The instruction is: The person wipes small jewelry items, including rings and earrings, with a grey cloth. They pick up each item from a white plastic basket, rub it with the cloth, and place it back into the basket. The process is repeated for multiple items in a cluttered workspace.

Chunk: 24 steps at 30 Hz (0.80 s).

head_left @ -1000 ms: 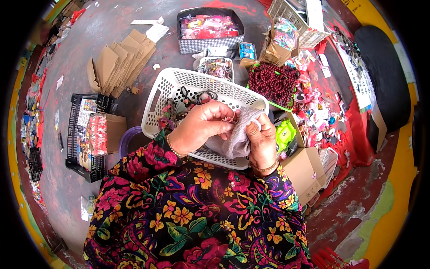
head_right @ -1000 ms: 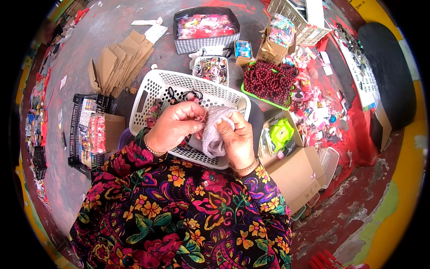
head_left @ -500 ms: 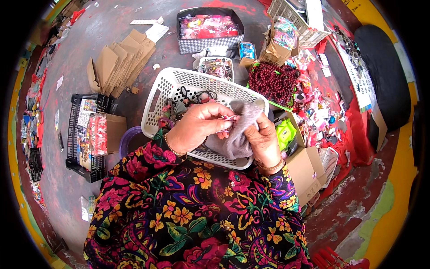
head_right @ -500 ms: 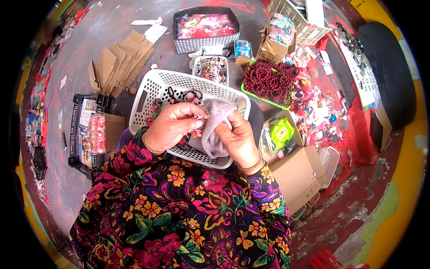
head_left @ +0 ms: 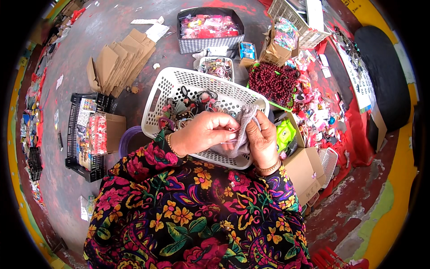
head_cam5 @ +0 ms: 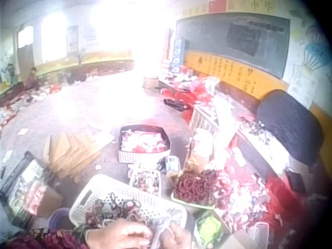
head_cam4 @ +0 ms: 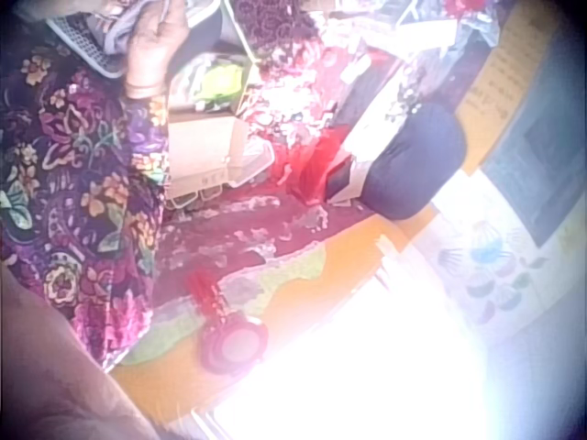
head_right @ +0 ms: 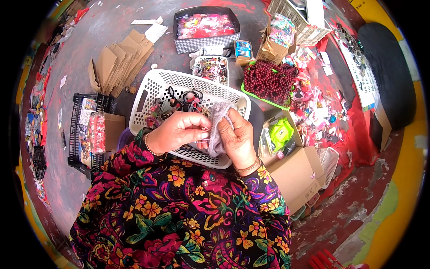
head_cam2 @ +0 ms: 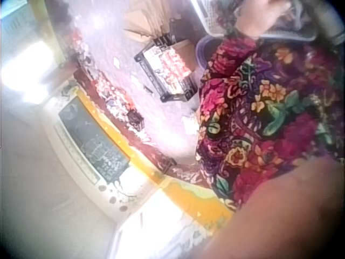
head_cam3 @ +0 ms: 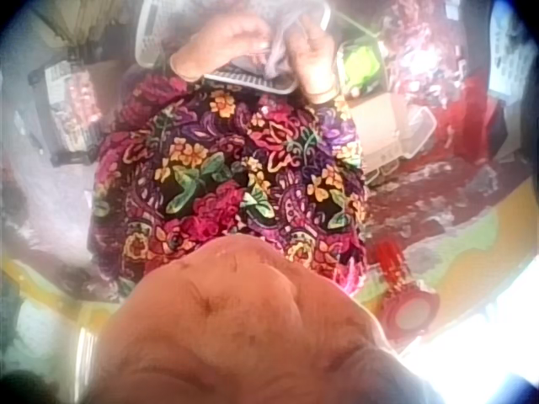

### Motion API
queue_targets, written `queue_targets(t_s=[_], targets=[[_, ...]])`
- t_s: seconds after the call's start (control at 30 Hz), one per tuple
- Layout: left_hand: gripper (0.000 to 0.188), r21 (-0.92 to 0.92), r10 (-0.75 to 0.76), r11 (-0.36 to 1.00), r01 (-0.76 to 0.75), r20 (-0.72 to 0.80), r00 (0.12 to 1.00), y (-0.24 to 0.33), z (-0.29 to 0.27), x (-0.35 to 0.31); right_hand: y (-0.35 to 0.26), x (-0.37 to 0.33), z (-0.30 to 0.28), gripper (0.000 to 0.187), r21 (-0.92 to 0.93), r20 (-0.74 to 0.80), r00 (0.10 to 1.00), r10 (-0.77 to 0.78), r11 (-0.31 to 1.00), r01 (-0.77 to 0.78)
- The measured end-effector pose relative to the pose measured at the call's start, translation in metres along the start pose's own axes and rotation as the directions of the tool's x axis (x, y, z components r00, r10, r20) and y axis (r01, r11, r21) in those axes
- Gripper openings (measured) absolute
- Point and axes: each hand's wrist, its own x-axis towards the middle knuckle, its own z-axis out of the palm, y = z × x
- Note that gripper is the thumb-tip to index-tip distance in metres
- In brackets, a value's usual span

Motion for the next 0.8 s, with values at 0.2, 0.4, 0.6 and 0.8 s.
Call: queue_targets(t_s=[0.2,0.4,0.6,0.8], targets=[[0.016,-0.101,-0.083,0.991,0.087,0.044,0.996,0.006,0.000,0.001,0.013,0.001,-0.007,0.027,0.425,-0.004,0.992,0.124,0.899,-0.110],[0.011,-0.736,0.085,0.671,-0.086,-0.039,0.996,0.003,-0.013,0.000,0.005,0.008,-0.011,0.028,0.651,0.040,0.985,0.167,0.744,-0.153],[0.009,-0.850,0.327,0.473,-0.230,-0.072,0.942,0.000,-0.024,0.003,0.002,0.002,-0.009,0.035,0.591,0.042,0.982,0.186,0.787,-0.175],[0.017,-0.862,0.383,0.451,-0.230,-0.045,0.923,0.006,-0.024,-0.001,-0.003,0.007,-0.008,0.043,0.569,0.244,0.947,0.208,0.760,-0.313]])
